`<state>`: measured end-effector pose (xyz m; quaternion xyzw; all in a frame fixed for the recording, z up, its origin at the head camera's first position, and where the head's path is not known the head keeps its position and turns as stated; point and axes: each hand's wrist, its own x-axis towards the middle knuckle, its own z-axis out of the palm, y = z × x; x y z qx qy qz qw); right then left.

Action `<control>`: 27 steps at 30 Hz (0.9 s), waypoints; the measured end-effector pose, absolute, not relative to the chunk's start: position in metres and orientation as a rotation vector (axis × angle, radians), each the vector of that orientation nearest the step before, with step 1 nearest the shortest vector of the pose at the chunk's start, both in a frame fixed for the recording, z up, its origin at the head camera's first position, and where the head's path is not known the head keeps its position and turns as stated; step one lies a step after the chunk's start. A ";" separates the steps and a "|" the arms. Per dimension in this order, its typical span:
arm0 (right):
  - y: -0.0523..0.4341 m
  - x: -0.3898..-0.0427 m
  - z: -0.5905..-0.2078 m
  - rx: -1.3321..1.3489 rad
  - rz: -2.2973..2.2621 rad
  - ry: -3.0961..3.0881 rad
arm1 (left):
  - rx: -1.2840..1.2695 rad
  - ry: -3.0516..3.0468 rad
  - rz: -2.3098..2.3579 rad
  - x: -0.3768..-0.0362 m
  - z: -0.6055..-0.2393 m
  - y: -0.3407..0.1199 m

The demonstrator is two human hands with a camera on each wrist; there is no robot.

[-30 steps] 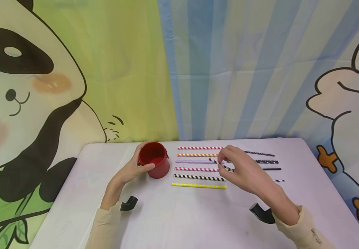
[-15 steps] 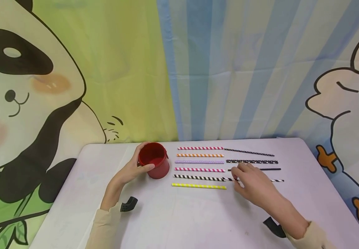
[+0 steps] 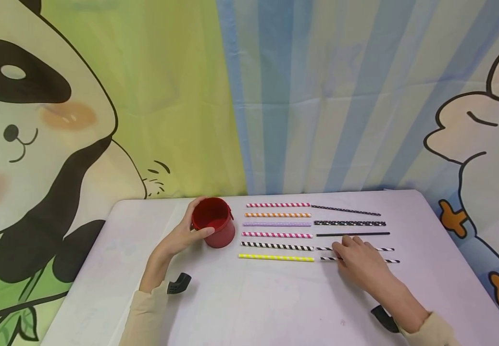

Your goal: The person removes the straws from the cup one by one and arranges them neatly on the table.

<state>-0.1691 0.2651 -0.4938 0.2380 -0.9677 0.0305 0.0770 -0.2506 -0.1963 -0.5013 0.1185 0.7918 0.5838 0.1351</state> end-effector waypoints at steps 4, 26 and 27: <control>0.265 -0.169 -0.500 0.696 0.104 -2.888 | 0.346 2.292 1.689 -0.251 -0.501 -0.196; 0.264 -0.181 -0.479 0.608 0.305 -3.004 | 0.355 2.302 1.678 -0.250 -0.499 -0.197; 0.264 -0.184 -0.477 0.599 0.328 -3.000 | 0.360 2.301 1.677 -0.250 -0.499 -0.197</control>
